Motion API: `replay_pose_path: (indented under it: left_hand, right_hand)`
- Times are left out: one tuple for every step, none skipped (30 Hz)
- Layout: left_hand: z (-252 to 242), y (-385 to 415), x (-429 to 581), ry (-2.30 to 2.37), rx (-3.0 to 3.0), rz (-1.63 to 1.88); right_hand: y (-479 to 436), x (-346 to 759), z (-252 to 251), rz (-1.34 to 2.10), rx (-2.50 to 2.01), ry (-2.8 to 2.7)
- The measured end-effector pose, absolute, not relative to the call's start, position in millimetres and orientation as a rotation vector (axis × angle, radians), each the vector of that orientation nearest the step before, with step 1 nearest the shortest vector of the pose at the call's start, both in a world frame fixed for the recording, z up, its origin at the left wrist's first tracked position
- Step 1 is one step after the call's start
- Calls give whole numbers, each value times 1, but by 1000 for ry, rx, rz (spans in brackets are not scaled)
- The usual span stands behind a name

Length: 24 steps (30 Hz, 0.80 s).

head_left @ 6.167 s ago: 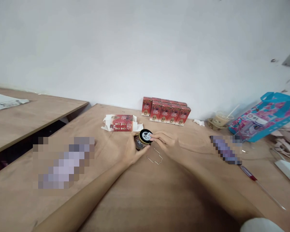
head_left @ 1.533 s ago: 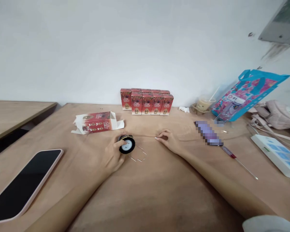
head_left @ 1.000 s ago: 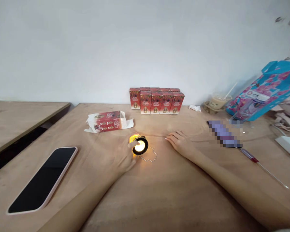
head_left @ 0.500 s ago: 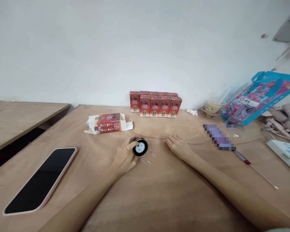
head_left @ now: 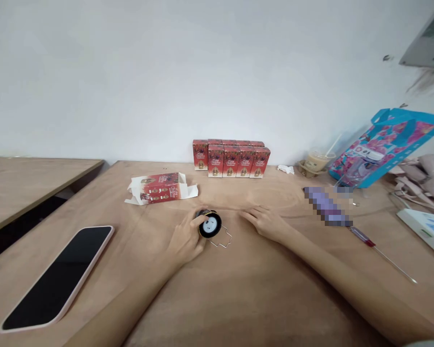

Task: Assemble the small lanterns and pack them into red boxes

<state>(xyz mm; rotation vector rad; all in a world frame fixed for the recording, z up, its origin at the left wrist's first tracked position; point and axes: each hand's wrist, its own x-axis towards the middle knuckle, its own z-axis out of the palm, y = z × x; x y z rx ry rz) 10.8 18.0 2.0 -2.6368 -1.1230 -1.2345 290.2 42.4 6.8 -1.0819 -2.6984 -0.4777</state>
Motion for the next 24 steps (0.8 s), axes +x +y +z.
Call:
replay_pose_path:
  left_hand:
    - [2, 18, 11, -1099, -2627, -1268]
    - [1, 18, 11, -1076, -2614, -1300]
    - [0, 19, 11, -1062, -2607, -1319]
    - [-1, 19, 11, -1056, -2608, -1323]
    - [-2, 19, 11, -1055, -2615, -1321]
    - [-2, 20, 11, -1056, -2623, -1316]
    - [-3, 20, 11, -1061, -2627, -1317]
    - [-3, 20, 11, -1064, -2630, -1318]
    - [-2, 20, 11, -1066, -2630, -1320]
    - [-2, 19, 11, -1067, -2629, -1320]
    - [-1, 19, 10, -1071, -2629, -1312]
    - [-1, 19, 10, -1082, -2633, -1294]
    - [0, 19, 10, -1100, -2636, -1272]
    - [1, 19, 10, -1119, -2636, -1254]
    - [1, 18, 10, -1136, -2634, -1244]
    - [1, 18, 10, -1151, -2631, -1238]
    - [2, 18, 10, -1157, -2623, -1241]
    - [2, 18, 11, -1160, -2611, -1249]
    - [2, 18, 11, -1158, -2596, -1260]
    - [2, 18, 12, -1162, -2580, -1269]
    - [2, 17, 12, -1174, -2565, -1276]
    - [2, 17, 13, -1192, -2551, -1281]
    - [3, 17, 13, -1212, -2542, -1281]
    - [3, 17, 13, -1235, -2533, -1280]
  right_hand:
    - [43, 288, 11, -481, -1100, -2743]
    - [44, 286, 15, -497, -1122, -2783]
    - [45, 283, 19, -523, -1143, -2818]
    - [46, 280, 23, -551, -1159, -2849]
    - [47, 277, 27, -575, -1169, -2872]
    - [48, 274, 30, -588, -1177, -2885]
    - [49, 272, 32, -584, -1190, -2887]
    - [50, 270, 33, -564, -1207, -2880]
    - [51, 269, 33, -536, -1227, -2867]
    - [52, 269, 33, -506, -1248, -2849]
    - [53, 268, 32, -479, -1268, -2830]
    - [53, 268, 32, -459, -1283, -2810]
    - [54, 268, 31, -445, -1293, -2793]
    - [54, 268, 31, -441, -1298, -2783]
    - [53, 267, 32, -425, -1298, -2763]
    - [53, 265, 33, -388, -1287, -2724]
    - [52, 263, 34, -324, -1261, -2657]
    - [50, 260, 36, -228, -1224, -2562]
    - [48, 256, 39, -109, -1177, -2449]
    - [46, 251, 41, 18, -1130, -2332]
    - [44, 245, 44, 143, -1089, -2227]
    - [42, 239, 46, 261, -1061, -2147]
    - [39, 233, 48, 377, -1041, -2079]
    - [37, 226, 50, 492, -1028, -2015]
